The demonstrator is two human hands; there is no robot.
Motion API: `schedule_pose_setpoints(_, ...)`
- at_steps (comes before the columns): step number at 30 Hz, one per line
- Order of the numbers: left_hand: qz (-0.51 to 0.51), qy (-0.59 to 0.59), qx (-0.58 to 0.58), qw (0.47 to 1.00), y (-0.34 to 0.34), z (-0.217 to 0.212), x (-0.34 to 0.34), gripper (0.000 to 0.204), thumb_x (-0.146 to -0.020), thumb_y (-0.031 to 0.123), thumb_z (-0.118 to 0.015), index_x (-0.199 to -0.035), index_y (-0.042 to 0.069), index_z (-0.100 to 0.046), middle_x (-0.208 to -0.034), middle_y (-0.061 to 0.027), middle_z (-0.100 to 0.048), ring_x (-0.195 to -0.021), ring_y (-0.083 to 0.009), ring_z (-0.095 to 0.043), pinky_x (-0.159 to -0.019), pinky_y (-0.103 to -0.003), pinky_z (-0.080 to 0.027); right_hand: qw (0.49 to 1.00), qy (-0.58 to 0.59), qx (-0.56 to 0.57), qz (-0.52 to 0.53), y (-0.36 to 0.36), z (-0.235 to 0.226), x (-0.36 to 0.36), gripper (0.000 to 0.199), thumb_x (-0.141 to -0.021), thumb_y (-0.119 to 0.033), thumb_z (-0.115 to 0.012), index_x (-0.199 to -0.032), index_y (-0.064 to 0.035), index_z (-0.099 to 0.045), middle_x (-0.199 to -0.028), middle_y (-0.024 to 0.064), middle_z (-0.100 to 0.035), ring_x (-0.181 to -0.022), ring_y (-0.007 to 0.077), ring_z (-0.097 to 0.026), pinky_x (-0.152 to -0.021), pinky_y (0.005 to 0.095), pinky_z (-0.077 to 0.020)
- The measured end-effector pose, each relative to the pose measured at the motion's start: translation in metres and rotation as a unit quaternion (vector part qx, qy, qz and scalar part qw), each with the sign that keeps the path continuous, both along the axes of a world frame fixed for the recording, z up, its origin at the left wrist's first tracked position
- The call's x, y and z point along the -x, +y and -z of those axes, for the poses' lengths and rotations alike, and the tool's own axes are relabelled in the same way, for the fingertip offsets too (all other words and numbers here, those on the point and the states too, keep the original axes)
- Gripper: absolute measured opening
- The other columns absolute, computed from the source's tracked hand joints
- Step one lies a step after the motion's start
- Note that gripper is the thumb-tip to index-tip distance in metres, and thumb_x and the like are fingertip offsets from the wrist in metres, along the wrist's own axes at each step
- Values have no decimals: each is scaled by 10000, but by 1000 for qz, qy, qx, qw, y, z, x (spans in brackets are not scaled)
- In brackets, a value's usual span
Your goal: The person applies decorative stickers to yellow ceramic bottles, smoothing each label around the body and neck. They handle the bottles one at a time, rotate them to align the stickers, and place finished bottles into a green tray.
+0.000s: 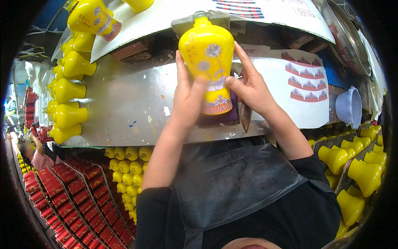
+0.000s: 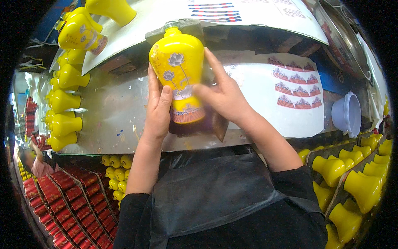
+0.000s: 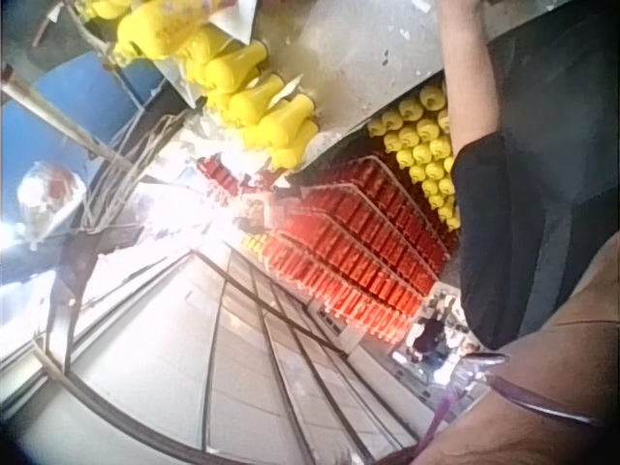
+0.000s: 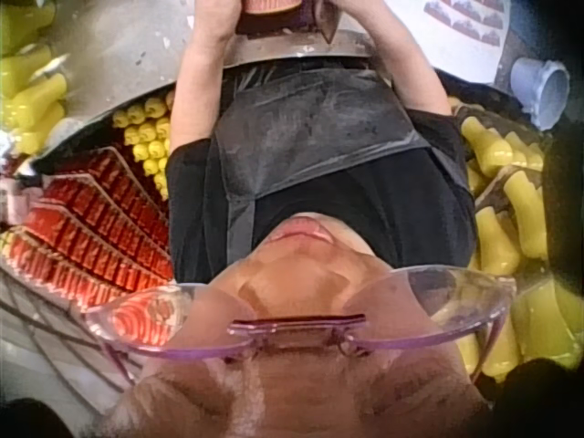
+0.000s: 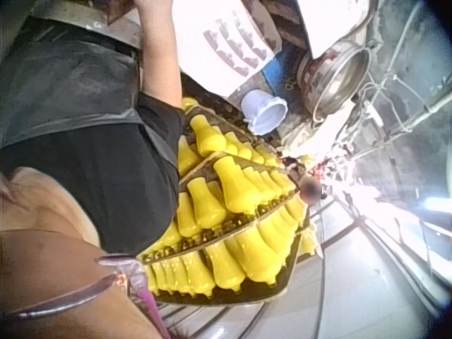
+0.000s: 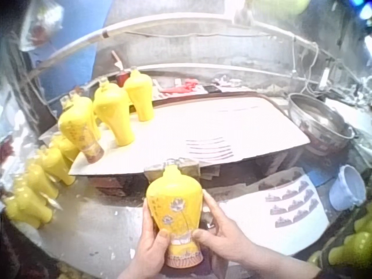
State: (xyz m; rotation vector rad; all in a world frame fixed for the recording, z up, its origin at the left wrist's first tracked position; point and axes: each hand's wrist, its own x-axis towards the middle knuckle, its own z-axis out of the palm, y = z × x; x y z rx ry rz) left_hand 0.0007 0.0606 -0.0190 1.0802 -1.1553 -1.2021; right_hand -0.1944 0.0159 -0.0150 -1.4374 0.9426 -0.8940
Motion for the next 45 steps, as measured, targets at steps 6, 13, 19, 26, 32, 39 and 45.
schedule_pose_setpoints(6,0,-6,-5,1000,-1,0,-1,911,-1057,305,-528,-1627,-29,99,-1658,-217,-236,-1519,-286,-297,-1227,-375,-265,998,69,5,-6,5,-7,-2,828,-997,-270,-631,-1654,-69,-169,-1387,274,-562,-890,176,-695,-821,306,-564)
schedule_pose_setpoints(13,14,-17,15,1000,0,3,1,947,-1055,342,-560,-1626,-28,100,-1634,-220,-277,-1492,-294,-343,-1215,-377,-290,990,133,34,25,10,-9,-10,906,-997,-404,-657,-1659,-61,-144,-805,75,-561,-656,109,-567,-615,258,-467)
schedule_pose_setpoints(19,19,-10,18,1000,1,4,0,978,-1048,343,-592,-1623,-29,106,-1630,-223,-281,-1488,-296,-349,-1210,-378,-301,991,123,43,21,7,-10,-8,930,-975,-386,-670,-1650,-29,-139,-793,107,-621,-644,123,-616,-596,260,-486)
schedule_pose_setpoints(26,25,8,15,1000,0,5,-1,982,-1042,318,-608,-1625,-24,104,-1631,-219,-270,-1494,-297,-340,-1221,-394,-290,995,97,32,21,9,-5,-9,895,-1001,-411,-675,-1660,-63,-179,-853,43,-517,-688,65,-484,-611,228,-445)
schedule_pose_setpoints(32,21,7,32,999,-1,6,0,983,-1033,304,-623,-1626,-30,87,-1632,-218,-267,-1495,-299,-337,-1225,-400,-285,994,94,48,7,8,-7,-7,888,-992,-304,-641,-1653,-30,-115,-1118,242,-670,-779,166,-711,-703,292,-578)
schedule_pose_setpoints(39,5,8,47,999,-2,4,3,986,-1022,309,-639,-1618,-63,54,-1630,-228,-272,-1496,-305,-338,-1229,-400,-274,998,65,2,-14,4,-8,-4,881,-1007,-319,-642,-1654,-33,-118,-1277,256,-611,-904,178,-701,-802,306,-573)
schedule_pose_setpoints(45,-12,8,30,999,0,3,5,969,-1013,281,-643,-1615,-73,28,-1621,-235,-294,-1488,-310,-354,-1228,-400,-276,999,35,15,-8,2,0,-7,891,-1006,-338,-654,-1656,-45,-120,-1495,281,-478,-1046,223,-699,-903,339,-569)
